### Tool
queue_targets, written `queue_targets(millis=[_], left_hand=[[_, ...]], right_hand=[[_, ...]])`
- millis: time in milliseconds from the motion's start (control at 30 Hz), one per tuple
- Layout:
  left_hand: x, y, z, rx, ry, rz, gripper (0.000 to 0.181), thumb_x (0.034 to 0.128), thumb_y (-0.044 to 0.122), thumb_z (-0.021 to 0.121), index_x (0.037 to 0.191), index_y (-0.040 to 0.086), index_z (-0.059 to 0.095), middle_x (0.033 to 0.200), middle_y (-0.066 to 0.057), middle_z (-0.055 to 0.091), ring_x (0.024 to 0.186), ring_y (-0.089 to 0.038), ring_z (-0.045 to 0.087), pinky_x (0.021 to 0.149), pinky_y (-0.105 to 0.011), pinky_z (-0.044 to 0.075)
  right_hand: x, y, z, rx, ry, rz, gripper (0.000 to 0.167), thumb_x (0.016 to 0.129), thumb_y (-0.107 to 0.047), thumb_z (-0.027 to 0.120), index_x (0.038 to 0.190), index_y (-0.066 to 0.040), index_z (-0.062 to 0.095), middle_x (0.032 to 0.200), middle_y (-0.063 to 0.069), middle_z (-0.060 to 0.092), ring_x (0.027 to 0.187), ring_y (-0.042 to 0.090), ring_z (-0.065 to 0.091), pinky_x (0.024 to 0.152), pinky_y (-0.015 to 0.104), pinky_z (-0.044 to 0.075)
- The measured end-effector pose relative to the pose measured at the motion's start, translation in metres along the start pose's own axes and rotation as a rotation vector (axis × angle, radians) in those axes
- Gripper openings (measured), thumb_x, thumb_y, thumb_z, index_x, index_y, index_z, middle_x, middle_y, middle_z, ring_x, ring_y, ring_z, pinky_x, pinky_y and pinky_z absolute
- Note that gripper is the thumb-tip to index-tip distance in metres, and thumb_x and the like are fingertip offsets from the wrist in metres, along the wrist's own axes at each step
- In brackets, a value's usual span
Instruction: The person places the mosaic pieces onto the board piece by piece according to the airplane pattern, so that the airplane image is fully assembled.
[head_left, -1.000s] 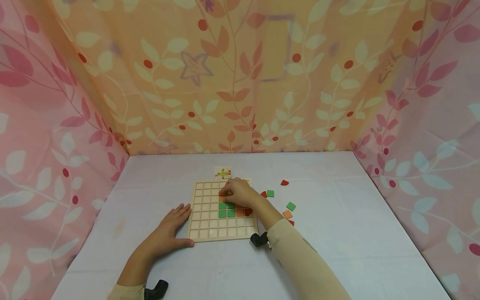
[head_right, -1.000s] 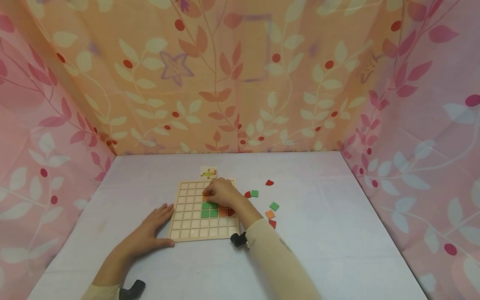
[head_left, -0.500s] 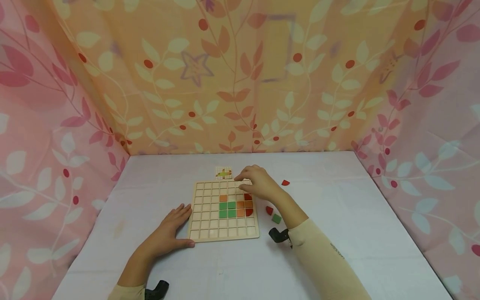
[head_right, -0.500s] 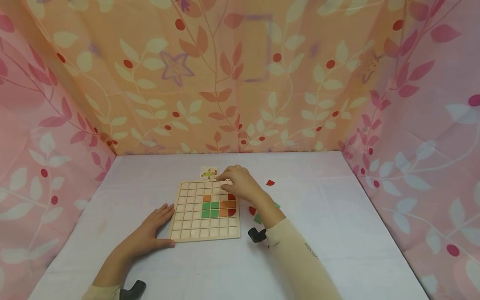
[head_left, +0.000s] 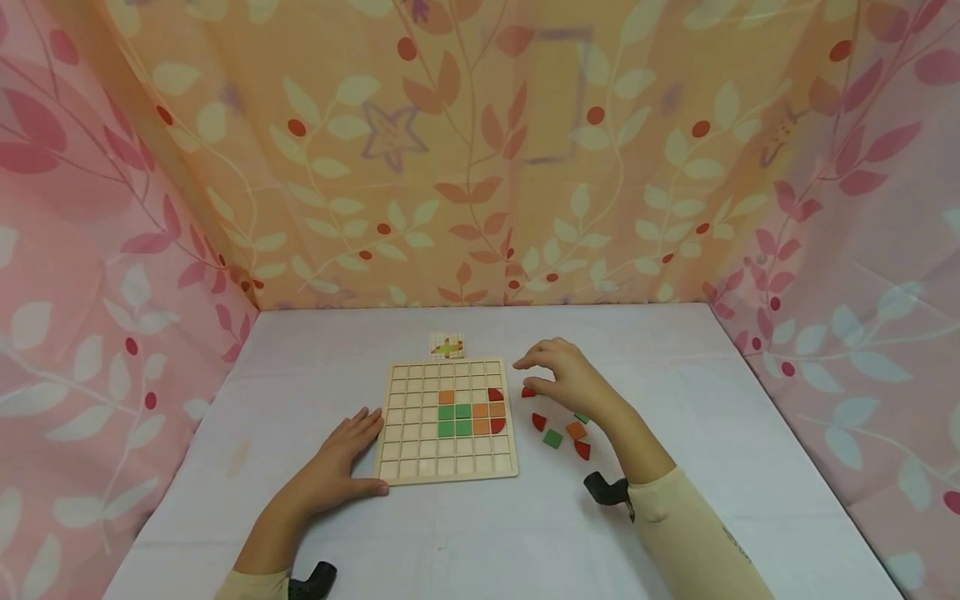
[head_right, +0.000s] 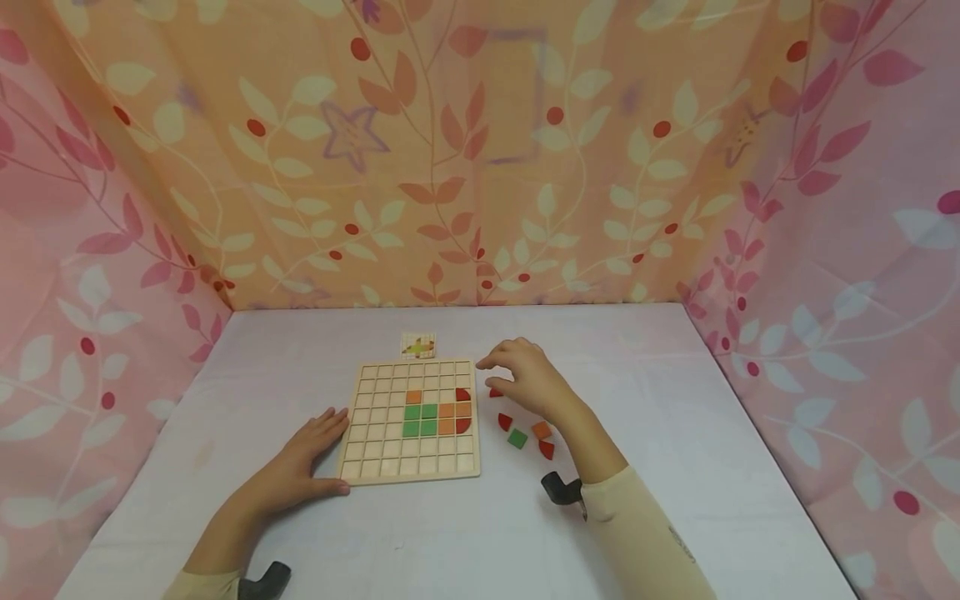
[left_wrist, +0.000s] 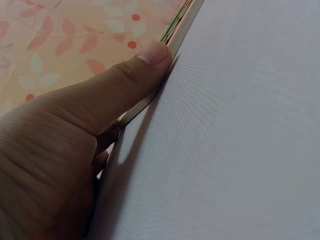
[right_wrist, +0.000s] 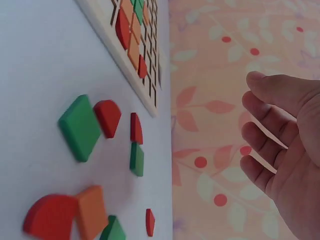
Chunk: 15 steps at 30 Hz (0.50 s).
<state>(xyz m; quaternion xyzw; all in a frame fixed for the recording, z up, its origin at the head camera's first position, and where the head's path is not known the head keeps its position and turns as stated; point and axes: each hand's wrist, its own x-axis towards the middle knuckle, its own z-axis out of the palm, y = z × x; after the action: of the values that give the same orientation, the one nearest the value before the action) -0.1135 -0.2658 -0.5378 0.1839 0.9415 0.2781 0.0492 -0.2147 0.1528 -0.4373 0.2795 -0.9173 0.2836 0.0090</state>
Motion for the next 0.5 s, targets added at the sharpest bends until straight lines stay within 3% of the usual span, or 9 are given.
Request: queue_targets(millis=[233,500], left_hand=[[0.0,0.001,0.0,-0.003,0.001,0.001,0.119,0.0675,0.063,0.086,0.159,0.007,0.036,0.169,-0.004,0.027,0.158,-0.032,0.016,0.128,-0.054,0.011],[0.0,-0.001,0.0,0.005,0.006,0.005,0.119,0.0675,0.066,0.084,0.16,0.008,0.036,0.169,-0.003,0.027,0.159,-0.032,0.015,0.128,-0.054,0.011]], right_hand=[[-0.023,0.01,0.004,0.057,-0.03,0.018,0.026,0.092,-0.016,0.078,0.117,-0.022,0.077,0.116,-0.01,0.068,0.119,0.018,0.054,0.105,0.049,0.049],[-0.032,0.02,0.012,0.121,-0.064,0.022,0.028,0.091,-0.011,0.077,0.118,-0.017,0.077,0.12,-0.002,0.07,0.12,0.021,0.055,0.106,0.05,0.048]])
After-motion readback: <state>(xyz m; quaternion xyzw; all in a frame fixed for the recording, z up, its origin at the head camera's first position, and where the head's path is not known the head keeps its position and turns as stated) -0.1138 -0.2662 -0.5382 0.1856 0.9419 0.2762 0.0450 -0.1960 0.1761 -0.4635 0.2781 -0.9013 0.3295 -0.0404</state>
